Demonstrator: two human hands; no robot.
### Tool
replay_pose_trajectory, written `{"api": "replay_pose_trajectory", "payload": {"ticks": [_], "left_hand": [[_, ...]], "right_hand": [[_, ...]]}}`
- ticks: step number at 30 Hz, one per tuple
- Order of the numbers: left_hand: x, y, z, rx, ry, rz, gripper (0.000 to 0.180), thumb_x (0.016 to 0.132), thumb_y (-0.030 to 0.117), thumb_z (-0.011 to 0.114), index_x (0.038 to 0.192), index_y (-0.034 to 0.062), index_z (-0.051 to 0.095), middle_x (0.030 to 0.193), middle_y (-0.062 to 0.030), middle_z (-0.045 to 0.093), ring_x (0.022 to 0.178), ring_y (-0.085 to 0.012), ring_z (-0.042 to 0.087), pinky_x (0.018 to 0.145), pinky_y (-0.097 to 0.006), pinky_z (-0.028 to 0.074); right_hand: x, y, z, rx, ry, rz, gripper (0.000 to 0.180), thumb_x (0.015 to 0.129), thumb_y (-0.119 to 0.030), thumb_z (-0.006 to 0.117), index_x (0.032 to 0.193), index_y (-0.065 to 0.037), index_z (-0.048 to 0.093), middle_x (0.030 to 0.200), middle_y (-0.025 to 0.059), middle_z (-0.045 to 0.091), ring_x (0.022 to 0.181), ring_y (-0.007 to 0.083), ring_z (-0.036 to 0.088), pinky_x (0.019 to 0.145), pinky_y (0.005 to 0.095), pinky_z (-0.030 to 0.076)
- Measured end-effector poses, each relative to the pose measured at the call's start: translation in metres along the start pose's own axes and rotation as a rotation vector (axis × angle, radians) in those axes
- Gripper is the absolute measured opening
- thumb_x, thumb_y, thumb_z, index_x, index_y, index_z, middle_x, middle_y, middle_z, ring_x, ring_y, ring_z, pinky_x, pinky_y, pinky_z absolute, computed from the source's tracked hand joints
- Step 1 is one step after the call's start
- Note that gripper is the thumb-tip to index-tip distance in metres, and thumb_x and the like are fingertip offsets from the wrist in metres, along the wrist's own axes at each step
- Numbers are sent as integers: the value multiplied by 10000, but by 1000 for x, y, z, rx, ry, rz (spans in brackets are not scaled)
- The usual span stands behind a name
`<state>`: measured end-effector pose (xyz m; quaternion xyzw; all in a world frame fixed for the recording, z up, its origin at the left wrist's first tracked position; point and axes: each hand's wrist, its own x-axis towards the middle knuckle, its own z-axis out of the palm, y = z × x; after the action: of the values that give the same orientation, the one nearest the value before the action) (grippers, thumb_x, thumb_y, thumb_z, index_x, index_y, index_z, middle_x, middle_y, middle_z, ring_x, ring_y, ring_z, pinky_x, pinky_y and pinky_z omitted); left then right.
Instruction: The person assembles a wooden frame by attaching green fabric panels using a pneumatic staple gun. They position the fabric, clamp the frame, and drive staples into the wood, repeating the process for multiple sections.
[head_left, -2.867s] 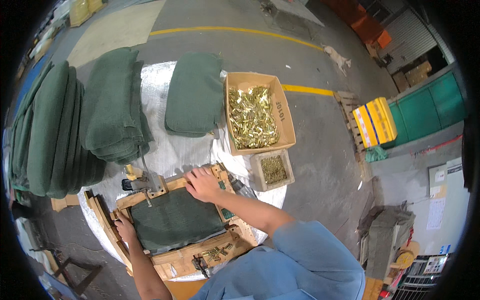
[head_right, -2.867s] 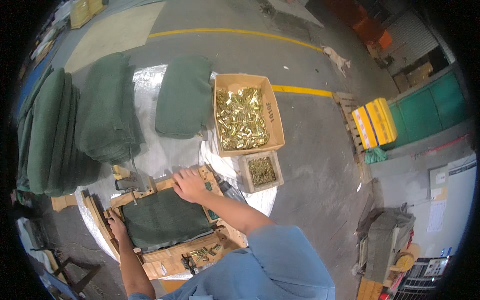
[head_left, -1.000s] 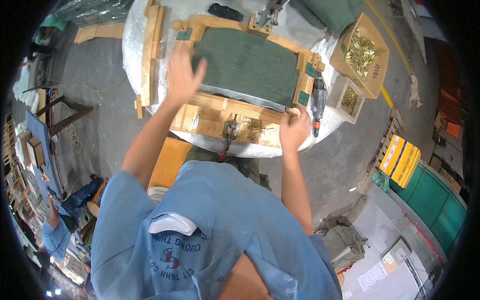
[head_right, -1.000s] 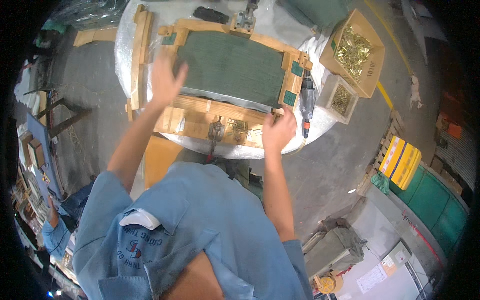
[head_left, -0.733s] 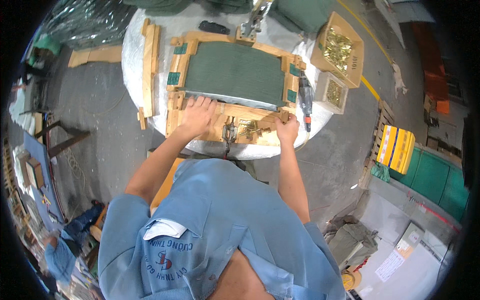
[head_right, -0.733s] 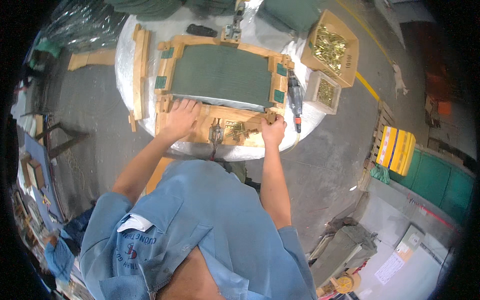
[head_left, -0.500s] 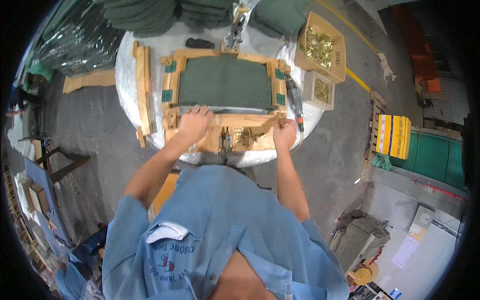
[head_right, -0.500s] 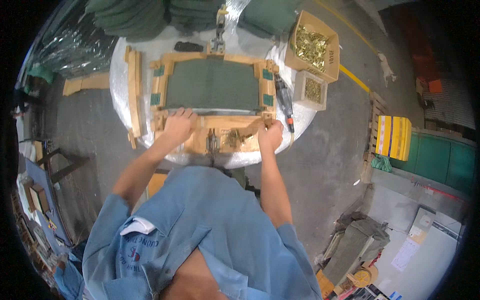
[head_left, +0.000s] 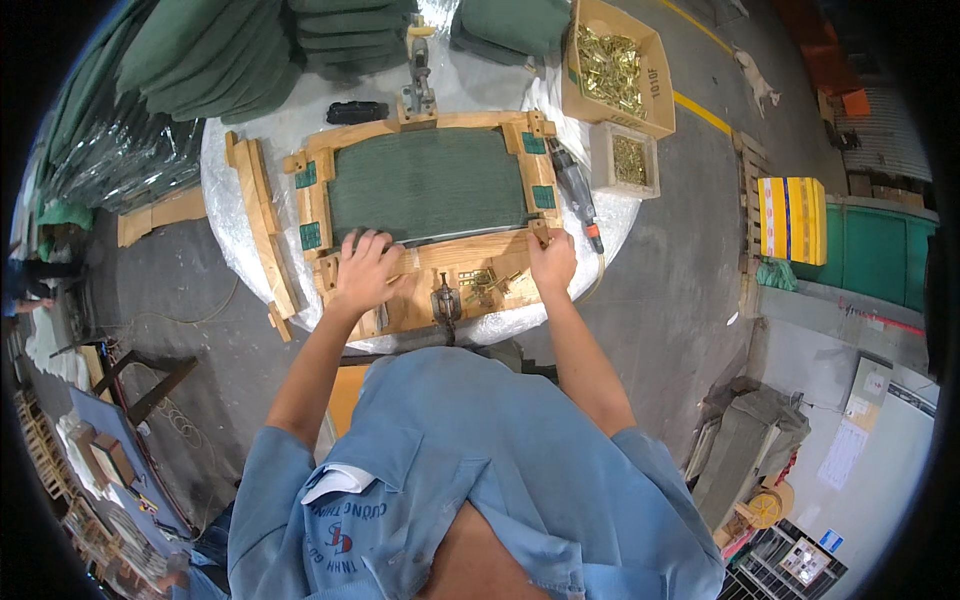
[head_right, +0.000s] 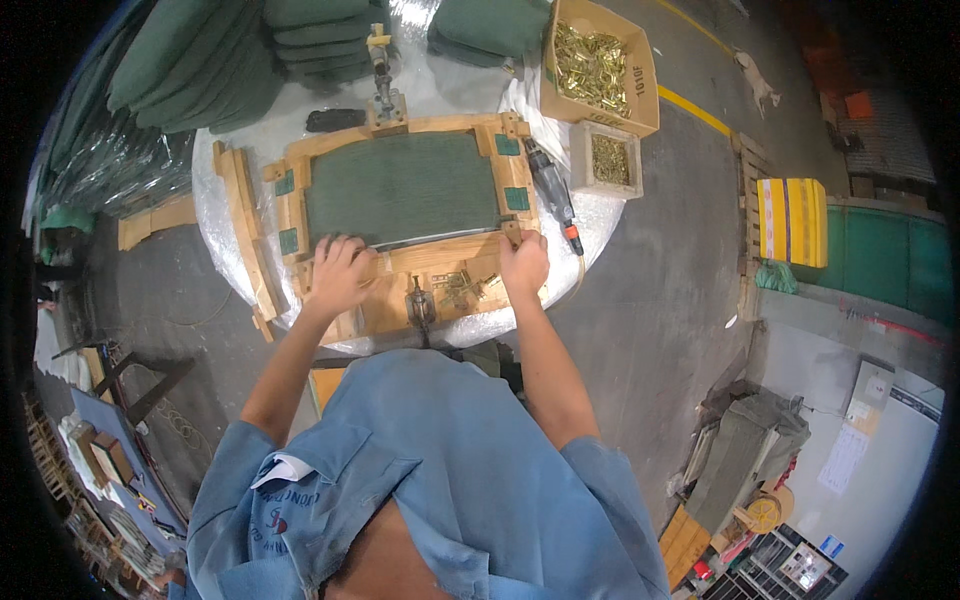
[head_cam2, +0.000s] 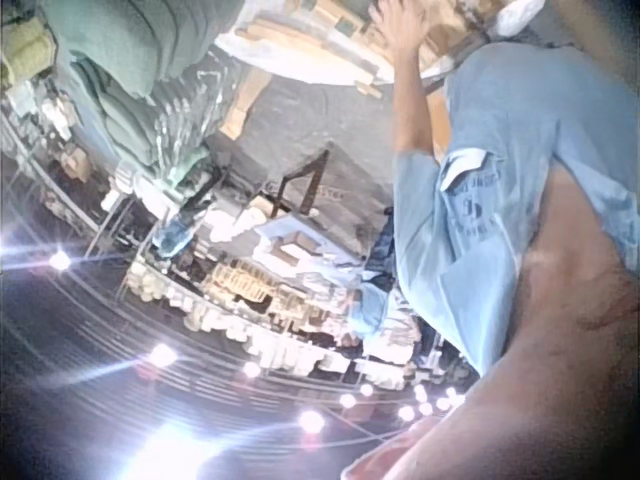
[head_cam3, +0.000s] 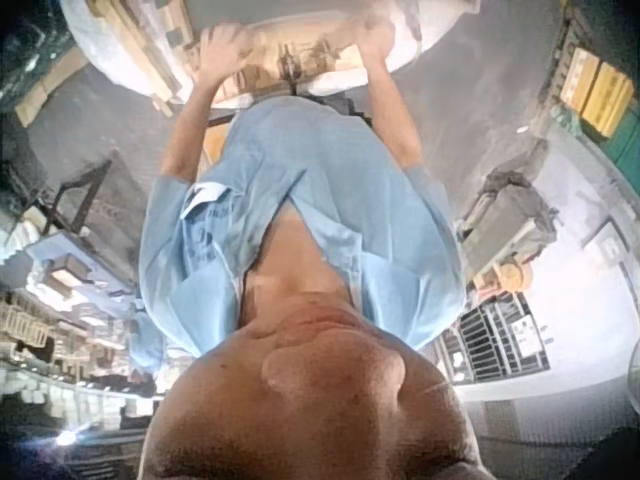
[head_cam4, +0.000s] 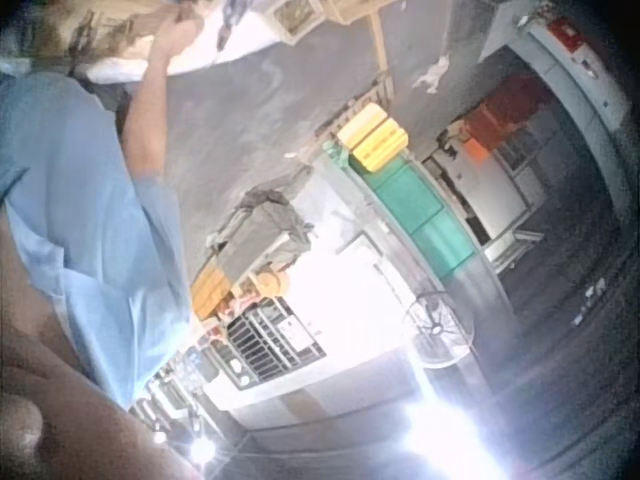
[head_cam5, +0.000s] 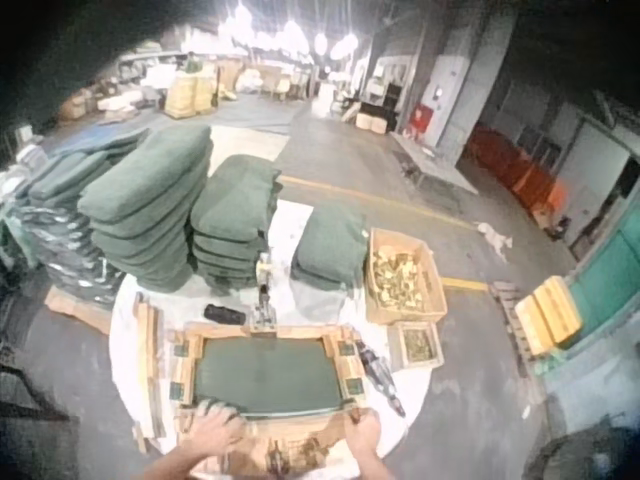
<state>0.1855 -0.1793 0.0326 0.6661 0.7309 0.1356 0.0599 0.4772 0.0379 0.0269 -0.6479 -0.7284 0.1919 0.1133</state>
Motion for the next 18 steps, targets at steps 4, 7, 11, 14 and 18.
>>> {"api": "replay_pose_trajectory", "payload": {"ticks": [4,7,11,14,18], "left_hand": [[21,-8,-5,30,-67,-134,1090,700,653,822,1580,160,410,1676,-180,287,1587,-383,203,1253,-688,105],[29,-9,6,83,-198,-216,1353,619,776,799,1683,171,223,1757,-185,101,1626,-396,58,1212,-766,42],[18,-11,12,87,-139,-186,1290,653,764,789,1672,171,265,1747,-186,154,1619,-395,109,1198,-771,101],[24,-13,12,136,-148,-178,1263,663,758,789,1669,188,280,1739,-182,183,1613,-391,136,1186,-770,142],[27,-7,7,197,-182,-187,1271,670,754,792,1678,205,246,1738,-167,185,1608,-382,151,1190,-769,161]], "right_hand": [[7,-14,0,-53,-35,71,426,885,-349,792,1117,-13,670,1158,199,670,1036,424,678,909,513,537],[8,-7,9,5,30,30,415,880,-343,803,1094,-15,664,1131,196,669,1015,422,679,893,517,535],[-4,-5,12,33,58,8,415,888,-331,801,1103,-12,646,1113,199,655,1028,433,663,898,522,528],[-2,-4,15,64,74,1,463,899,-305,796,1194,-1,611,1148,213,626,1059,442,644,924,518,524],[-30,2,35,285,260,-117,546,918,-267,787,1321,1,535,1215,225,581,1063,421,639,898,491,538]]}}
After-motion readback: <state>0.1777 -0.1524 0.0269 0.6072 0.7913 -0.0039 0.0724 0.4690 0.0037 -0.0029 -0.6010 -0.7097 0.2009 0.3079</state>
